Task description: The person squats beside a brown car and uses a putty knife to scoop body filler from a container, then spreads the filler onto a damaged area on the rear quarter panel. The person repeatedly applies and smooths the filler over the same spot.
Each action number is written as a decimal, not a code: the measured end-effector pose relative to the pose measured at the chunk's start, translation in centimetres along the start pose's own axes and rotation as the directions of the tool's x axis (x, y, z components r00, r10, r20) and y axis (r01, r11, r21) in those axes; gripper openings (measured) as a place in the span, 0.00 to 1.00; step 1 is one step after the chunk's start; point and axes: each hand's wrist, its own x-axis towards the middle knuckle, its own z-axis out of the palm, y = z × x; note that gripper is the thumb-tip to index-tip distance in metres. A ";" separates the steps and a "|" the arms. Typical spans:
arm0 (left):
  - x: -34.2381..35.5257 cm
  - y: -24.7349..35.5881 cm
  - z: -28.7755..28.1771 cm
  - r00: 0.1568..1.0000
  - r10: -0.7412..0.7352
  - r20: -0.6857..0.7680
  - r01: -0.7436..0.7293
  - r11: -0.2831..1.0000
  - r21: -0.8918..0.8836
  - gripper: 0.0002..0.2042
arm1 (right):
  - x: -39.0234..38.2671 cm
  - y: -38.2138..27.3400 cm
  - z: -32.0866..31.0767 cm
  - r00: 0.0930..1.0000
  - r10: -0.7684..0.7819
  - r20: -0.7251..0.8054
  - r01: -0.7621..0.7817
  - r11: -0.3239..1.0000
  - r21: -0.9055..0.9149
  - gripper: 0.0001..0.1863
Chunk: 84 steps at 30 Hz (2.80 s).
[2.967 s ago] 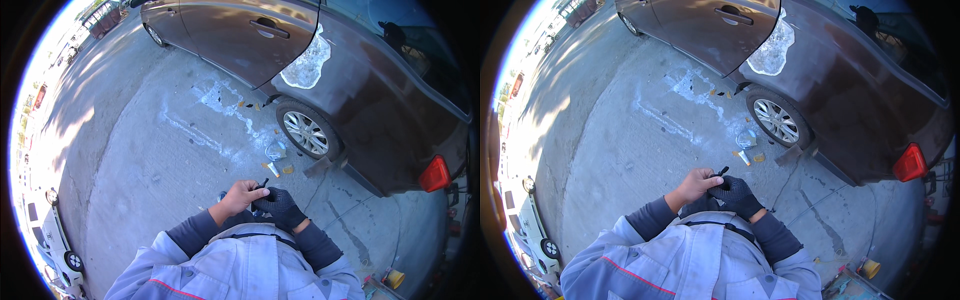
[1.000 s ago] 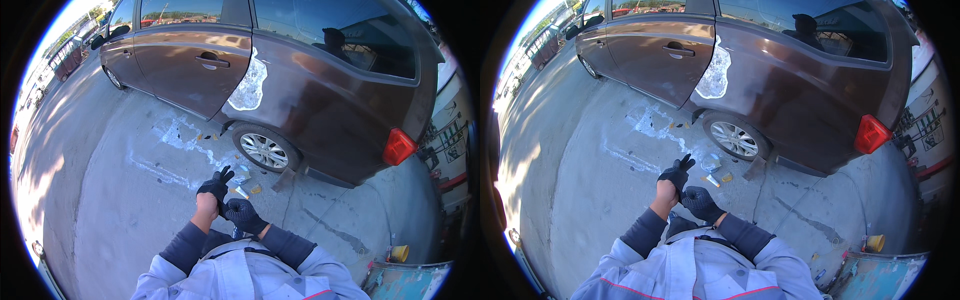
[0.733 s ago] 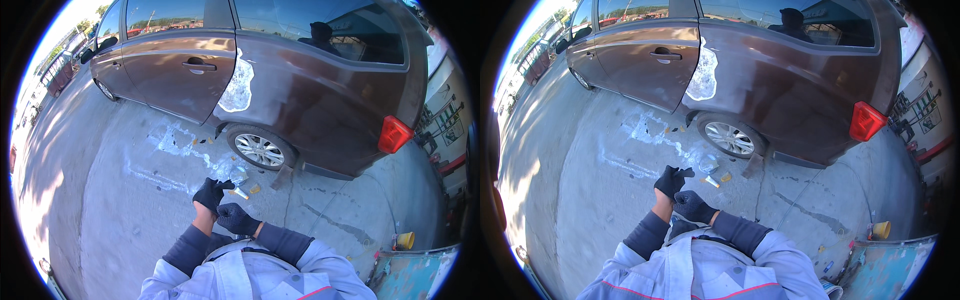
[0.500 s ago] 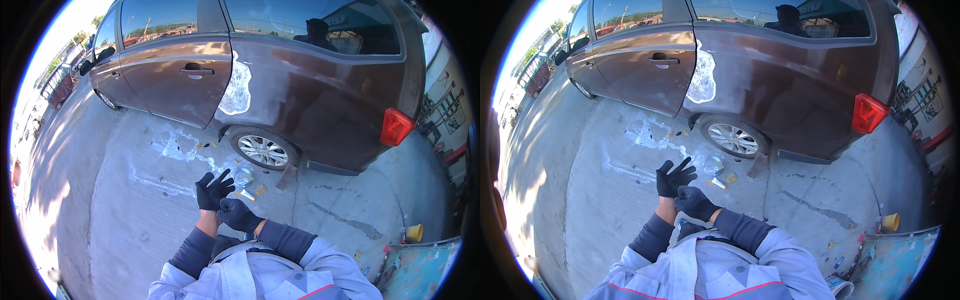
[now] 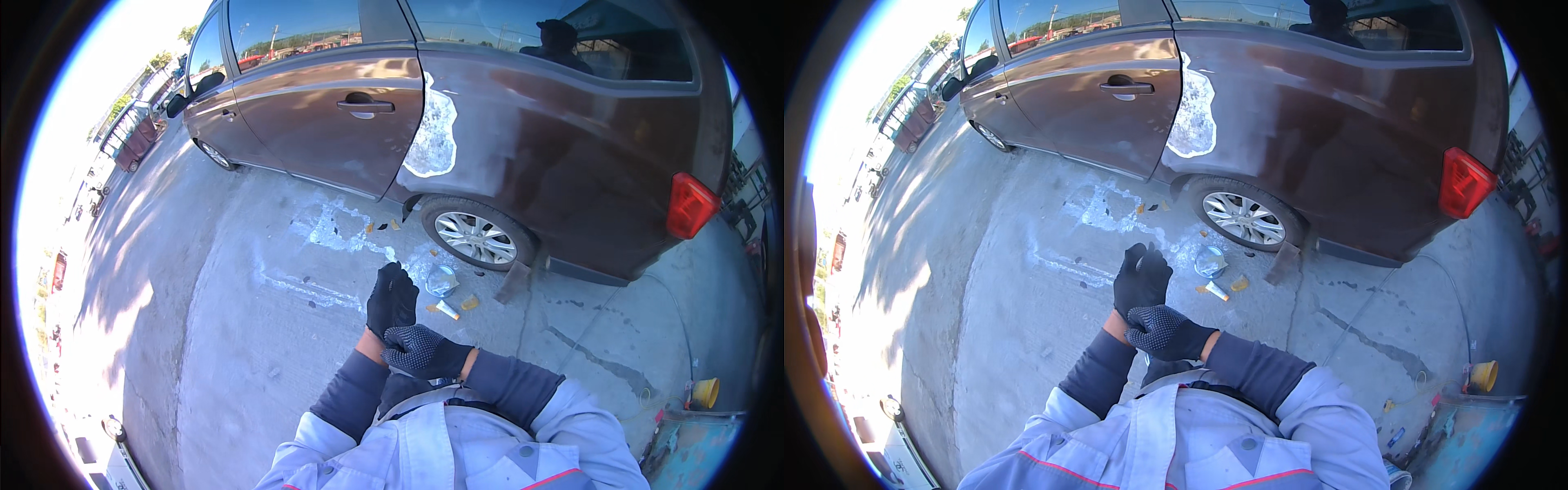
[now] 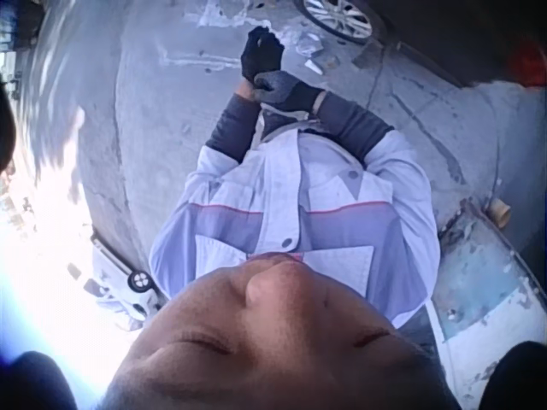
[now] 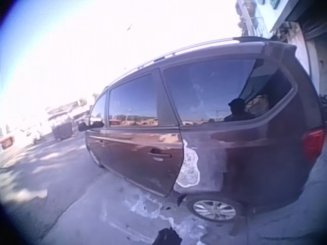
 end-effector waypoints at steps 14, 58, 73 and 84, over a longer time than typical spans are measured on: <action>-0.9 4.5 1.3 0.894 0.356 0.271 -0.440 0.592 0.675 0.21 | -1.1 -0.3 -0.4 0.995 0.060 0.083 -0.066 0.995 0.074 0.14; -4.3 3.8 3.8 0.796 -0.347 0.495 -0.566 -0.142 0.812 0.22 | -0.4 3.1 -3.5 0.981 0.176 -0.086 -0.187 0.714 -0.675 0.25; -2.7 -0.3 2.2 0.735 -0.607 0.302 -0.477 -0.147 0.866 0.10 | -1.0 2.7 0.5 0.979 0.000 -0.203 -0.071 0.936 -0.344 0.12; 0.1 8.3 3.1 0.920 -0.391 -0.005 -0.083 -0.207 0.975 0.59 | -2.0 4.1 -1.5 0.937 0.347 0.041 -0.277 0.808 -0.521 0.21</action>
